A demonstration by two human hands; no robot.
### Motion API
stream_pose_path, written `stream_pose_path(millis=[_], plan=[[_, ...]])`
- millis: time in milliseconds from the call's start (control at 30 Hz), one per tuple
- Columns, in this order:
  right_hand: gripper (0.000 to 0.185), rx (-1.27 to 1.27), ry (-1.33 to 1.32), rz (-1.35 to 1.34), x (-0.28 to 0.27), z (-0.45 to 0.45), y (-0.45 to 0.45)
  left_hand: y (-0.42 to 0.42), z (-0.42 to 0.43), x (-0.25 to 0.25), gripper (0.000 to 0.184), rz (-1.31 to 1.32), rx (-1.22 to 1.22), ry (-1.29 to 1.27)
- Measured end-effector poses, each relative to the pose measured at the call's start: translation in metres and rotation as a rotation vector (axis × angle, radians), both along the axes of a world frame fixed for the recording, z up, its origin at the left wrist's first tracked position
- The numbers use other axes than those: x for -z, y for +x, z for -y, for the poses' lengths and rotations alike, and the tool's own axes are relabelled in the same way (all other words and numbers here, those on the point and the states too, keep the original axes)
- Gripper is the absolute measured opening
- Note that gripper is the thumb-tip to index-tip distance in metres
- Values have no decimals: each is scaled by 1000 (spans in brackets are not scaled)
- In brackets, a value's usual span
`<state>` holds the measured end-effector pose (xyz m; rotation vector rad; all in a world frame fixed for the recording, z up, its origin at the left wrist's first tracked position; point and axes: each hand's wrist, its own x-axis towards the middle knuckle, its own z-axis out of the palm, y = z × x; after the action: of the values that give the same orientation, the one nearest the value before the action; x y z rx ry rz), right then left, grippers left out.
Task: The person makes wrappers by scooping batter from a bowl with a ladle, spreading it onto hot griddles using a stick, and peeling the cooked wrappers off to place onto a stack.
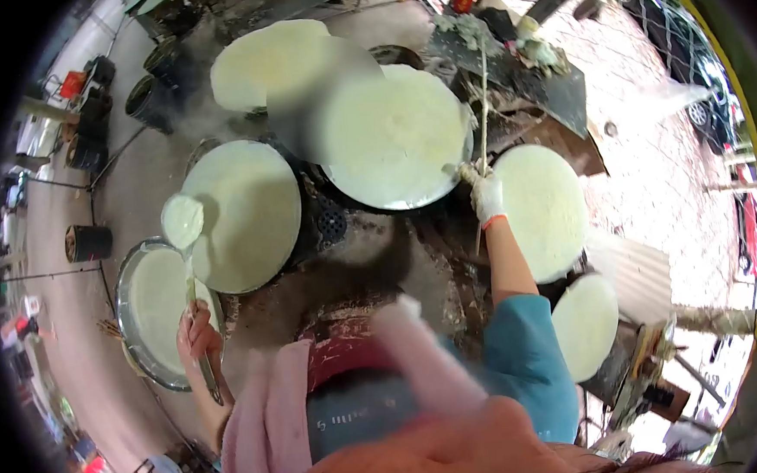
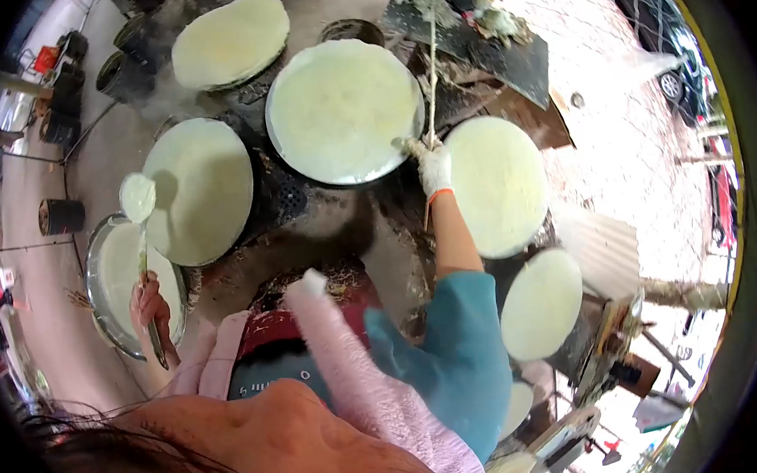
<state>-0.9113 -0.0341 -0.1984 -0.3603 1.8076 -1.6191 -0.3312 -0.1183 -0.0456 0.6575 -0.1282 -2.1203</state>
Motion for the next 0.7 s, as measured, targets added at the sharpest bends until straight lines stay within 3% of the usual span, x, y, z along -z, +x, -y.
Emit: stream_pose_path(millis=[67, 133, 200, 267, 333, 400, 433, 467, 633, 700], plan=[[18, -70, 6, 78, -6, 41, -32, -3, -9, -6, 28, -76, -55, -2], [22, -58, -155, 92, 17, 82, -62, -6, -12, -4, 29, -146, -56, -58], [28, -94, -140, 62, 25, 112, -83, -6, -19, -7, 31, -160, -105, -79], [32, -109, 89, -152, 28, 133, -97, -9, -22, -15, 32, -205, -129, -62], [35, -142, 338, -416, -43, 139, -65, -5, -24, -18, 31, -216, -188, -35], [35, -232, 255, -509, -4, 150, -94, 11, -24, -6, 32, -262, -215, -55], [35, -227, 342, -687, -15, 155, -88, 15, -23, -2, 32, -291, -232, -62], [37, -277, 288, -635, -28, 158, -83, 19, -22, 1, 33, -324, -244, -67], [35, -295, 267, -871, -132, 179, 7, 60, -10, 11, 28, 56, -230, -179], [32, -297, 258, -939, -160, 197, 26, 68, -11, 7, 28, 162, -401, -87]])
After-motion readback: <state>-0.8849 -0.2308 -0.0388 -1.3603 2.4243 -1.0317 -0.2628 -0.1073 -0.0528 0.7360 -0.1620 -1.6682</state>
